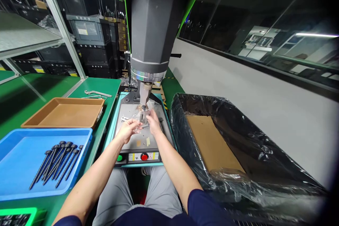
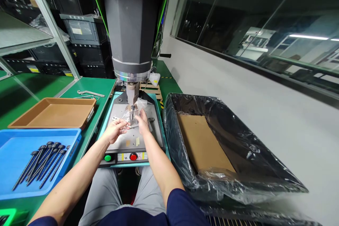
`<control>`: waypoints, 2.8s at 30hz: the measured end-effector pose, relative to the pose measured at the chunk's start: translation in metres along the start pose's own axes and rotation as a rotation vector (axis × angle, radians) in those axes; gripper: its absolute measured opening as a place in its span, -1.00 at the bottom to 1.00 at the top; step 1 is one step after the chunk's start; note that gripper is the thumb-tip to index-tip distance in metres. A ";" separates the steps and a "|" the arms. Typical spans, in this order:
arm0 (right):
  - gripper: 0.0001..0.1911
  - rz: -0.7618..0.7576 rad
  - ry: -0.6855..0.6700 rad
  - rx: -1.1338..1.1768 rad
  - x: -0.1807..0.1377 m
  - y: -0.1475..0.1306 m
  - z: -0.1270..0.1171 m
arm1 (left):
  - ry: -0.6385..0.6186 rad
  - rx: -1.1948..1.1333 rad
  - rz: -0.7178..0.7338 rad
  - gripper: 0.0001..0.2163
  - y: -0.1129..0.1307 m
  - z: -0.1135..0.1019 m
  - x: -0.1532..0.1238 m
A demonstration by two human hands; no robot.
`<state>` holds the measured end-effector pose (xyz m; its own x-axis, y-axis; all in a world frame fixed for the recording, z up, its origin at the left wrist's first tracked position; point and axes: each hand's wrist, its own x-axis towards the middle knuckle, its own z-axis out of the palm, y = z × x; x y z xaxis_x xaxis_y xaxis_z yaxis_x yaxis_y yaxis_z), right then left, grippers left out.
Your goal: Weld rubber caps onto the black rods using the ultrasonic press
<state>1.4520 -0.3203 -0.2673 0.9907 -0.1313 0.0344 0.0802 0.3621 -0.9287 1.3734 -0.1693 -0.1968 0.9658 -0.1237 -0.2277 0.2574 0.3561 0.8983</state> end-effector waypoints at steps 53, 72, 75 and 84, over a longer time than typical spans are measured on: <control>-0.75 0.254 0.292 0.375 -0.029 -0.042 -0.093 | 0.184 0.054 0.364 0.01 -0.017 -0.021 0.035; -0.48 0.141 0.407 0.274 -0.022 -0.030 -0.089 | 0.265 -0.013 0.298 -0.04 -0.021 -0.042 0.039; -0.44 0.149 0.373 0.259 -0.023 -0.027 -0.092 | 0.210 -0.108 0.339 -0.07 -0.007 -0.048 0.044; -0.73 0.261 0.355 0.302 -0.007 -0.041 -0.091 | 0.275 0.014 0.338 -0.58 0.037 -0.048 0.081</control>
<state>1.4314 -0.4184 -0.2632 0.8883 -0.2865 -0.3590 -0.0839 0.6672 -0.7401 1.4627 -0.1216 -0.1998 0.9682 0.2500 -0.0103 -0.0730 0.3214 0.9441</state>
